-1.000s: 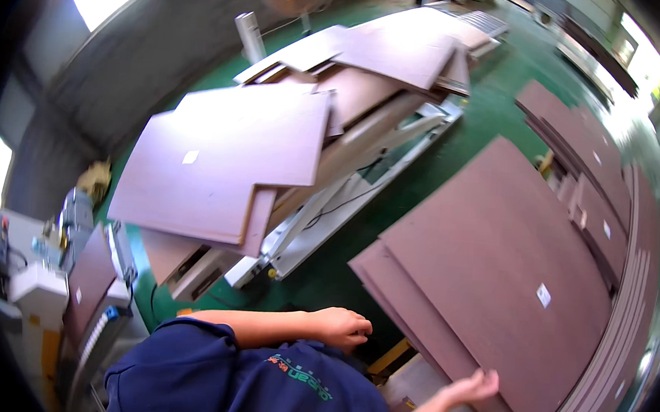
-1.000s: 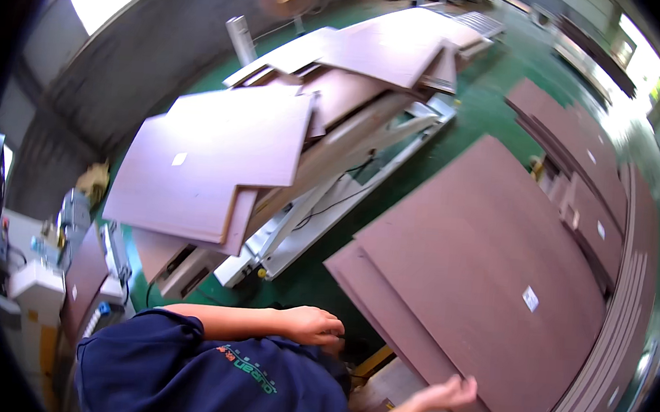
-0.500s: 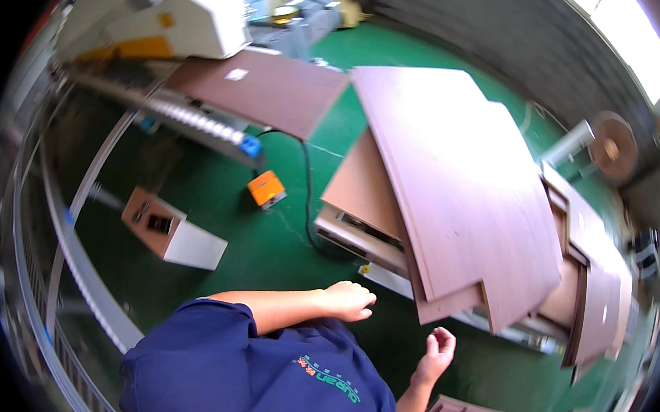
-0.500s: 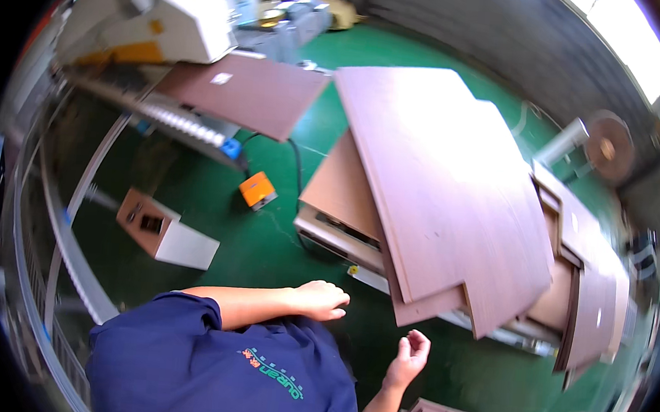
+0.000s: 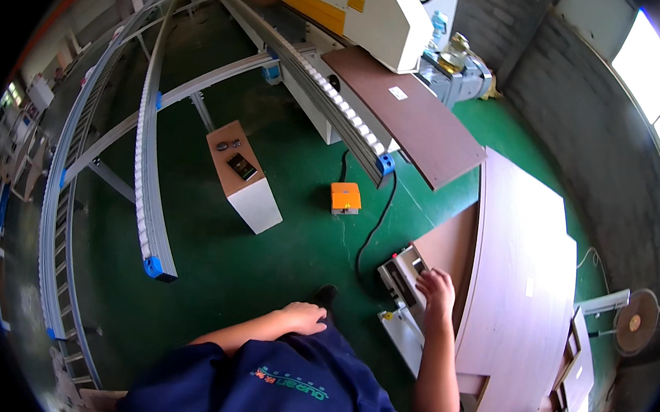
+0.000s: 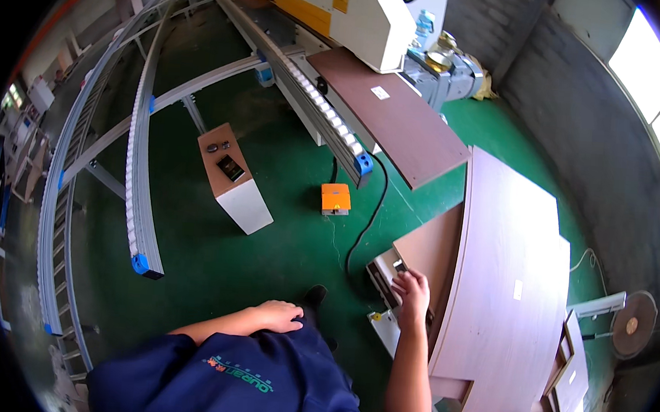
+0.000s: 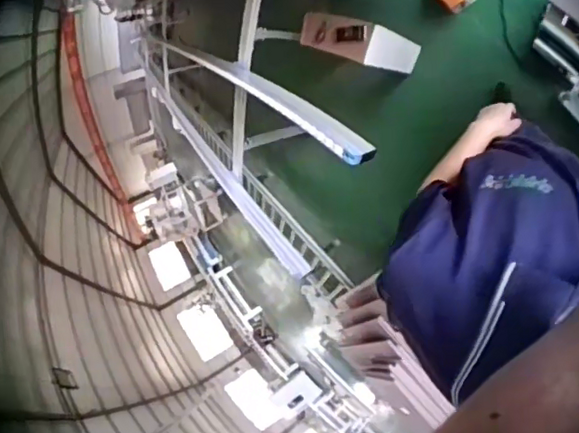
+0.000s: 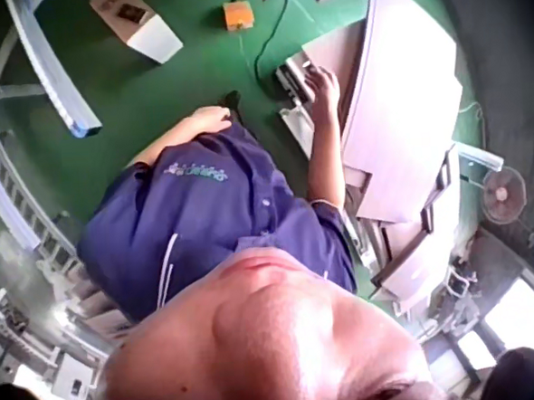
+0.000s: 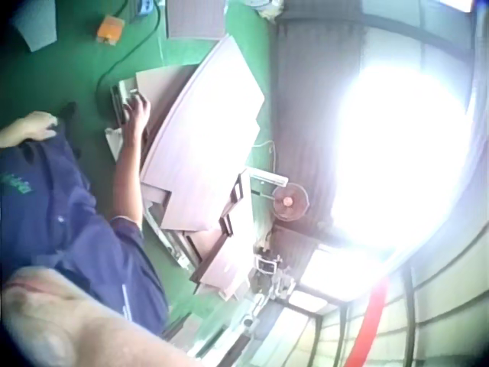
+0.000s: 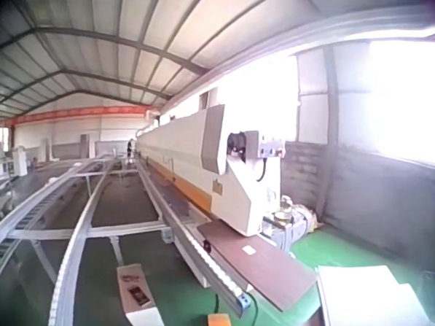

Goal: The person feeds wooden boards into a processing machine and stacks the boards onto piles on worktables by hand.

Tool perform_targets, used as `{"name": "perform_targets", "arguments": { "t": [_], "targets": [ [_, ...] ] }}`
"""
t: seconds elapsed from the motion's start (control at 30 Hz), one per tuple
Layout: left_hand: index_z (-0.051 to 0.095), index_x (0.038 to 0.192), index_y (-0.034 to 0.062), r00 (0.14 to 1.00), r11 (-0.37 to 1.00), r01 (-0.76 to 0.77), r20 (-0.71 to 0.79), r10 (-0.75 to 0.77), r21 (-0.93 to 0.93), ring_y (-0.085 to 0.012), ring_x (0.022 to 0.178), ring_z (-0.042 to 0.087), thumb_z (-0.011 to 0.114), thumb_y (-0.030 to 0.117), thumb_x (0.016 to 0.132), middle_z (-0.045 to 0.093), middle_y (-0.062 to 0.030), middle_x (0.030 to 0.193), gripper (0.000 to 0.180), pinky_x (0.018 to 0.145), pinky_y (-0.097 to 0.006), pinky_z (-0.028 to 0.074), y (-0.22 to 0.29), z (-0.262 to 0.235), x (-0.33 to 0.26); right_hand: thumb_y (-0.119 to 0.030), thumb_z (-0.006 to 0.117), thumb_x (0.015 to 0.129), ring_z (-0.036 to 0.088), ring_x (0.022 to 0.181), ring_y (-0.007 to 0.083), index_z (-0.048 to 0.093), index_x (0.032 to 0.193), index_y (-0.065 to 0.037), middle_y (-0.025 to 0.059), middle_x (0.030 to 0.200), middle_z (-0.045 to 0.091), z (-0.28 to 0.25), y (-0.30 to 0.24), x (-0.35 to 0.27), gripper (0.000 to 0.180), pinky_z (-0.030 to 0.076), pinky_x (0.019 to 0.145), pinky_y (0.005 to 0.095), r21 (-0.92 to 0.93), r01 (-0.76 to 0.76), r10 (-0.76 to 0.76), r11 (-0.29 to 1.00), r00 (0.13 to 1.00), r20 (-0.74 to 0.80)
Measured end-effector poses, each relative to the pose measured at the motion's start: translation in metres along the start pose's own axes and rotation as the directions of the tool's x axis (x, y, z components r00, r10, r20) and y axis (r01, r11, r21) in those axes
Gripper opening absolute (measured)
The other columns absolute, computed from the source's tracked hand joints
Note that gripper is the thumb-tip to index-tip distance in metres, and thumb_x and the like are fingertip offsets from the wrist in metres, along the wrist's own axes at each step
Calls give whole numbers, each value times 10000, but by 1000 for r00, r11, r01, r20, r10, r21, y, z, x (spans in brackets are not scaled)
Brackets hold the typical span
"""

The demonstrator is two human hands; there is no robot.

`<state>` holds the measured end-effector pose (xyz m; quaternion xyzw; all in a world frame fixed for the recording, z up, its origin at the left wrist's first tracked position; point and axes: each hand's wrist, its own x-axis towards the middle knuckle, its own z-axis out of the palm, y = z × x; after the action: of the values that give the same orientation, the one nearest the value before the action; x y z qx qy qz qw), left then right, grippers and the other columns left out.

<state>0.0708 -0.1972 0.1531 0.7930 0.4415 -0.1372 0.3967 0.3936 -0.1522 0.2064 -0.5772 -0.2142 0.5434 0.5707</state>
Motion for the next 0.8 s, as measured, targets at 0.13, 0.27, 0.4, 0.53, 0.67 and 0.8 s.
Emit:
{"name": "perform_targets", "arguments": {
  "t": [0.13, 0.27, 0.4, 0.53, 0.67, 0.8],
  "targets": [
    [591, 1135, 81, 995, 960, 32, -85, -57, -277, -314, 1042, 604, 551, 404, 865, 640, -140, 1098, 423, 878, -427, 478, -20, 3, 0, -233, 531, 930, 588, 998, 309, 457, 1205, 33, 204, 1129, 565, 19, -28, 90, 389, 493, 875, 421, 171, -55, 46, 984, 997, 61],
    [602, 1111, 78, 991, 917, 69, -77, -108, -393, -288, 1029, 615, 567, 421, 859, 646, -124, 1095, 427, 872, -396, 480, -56, -11, 19, -308, 562, 911, 396, 1283, 387, 241, 1387, 36, 243, 1410, 355, 49, -51, 160, 670, 328, 1084, 482, 341, -128, 114, 931, 992, 63],
    [603, 1100, 64, 971, 908, 66, -184, -154, -413, -287, 990, 634, 576, 418, 875, 664, -145, 1054, 421, 860, -384, 488, -75, -62, 37, -260, 594, 895, 471, 1217, 373, 307, 1367, -6, 193, 1345, 438, 87, -62, 206, 608, 384, 1047, 467, 421, -117, 134, 900, 991, -10],
    [607, 1054, 38, 962, 717, -110, -255, -98, -689, -199, 866, 648, 567, 372, 917, 678, -110, 949, 363, 758, -328, 509, -97, -110, 97, -177, 640, 863, 613, 1007, 273, 538, 1168, -49, 104, 1124, 607, 83, -61, 237, 346, 523, 803, 361, 455, -95, 172, 885, 976, -131],
    [536, 1138, 85, 991, 155, -130, -130, 8, -979, -141, 898, 615, 464, 309, 986, 640, -62, 1037, 280, 806, -293, 473, -72, -205, 135, -129, 618, 852, 641, 810, 179, 631, 941, -120, -4, 886, 655, 75, -64, 205, 91, 459, 623, 273, 363, -51, 94, 930, 990, -103],
    [448, 1262, 46, 944, -106, -235, -253, 212, -966, -240, 1044, 599, 464, 379, 962, 578, -138, 1208, 448, 907, -369, 469, -42, -279, 174, -134, 604, 851, 637, 793, 189, 599, 990, -94, 19, 894, 650, 82, -67, 140, 145, 514, 612, 308, 393, 43, 34, 919, 982, -188]
  ]
}}
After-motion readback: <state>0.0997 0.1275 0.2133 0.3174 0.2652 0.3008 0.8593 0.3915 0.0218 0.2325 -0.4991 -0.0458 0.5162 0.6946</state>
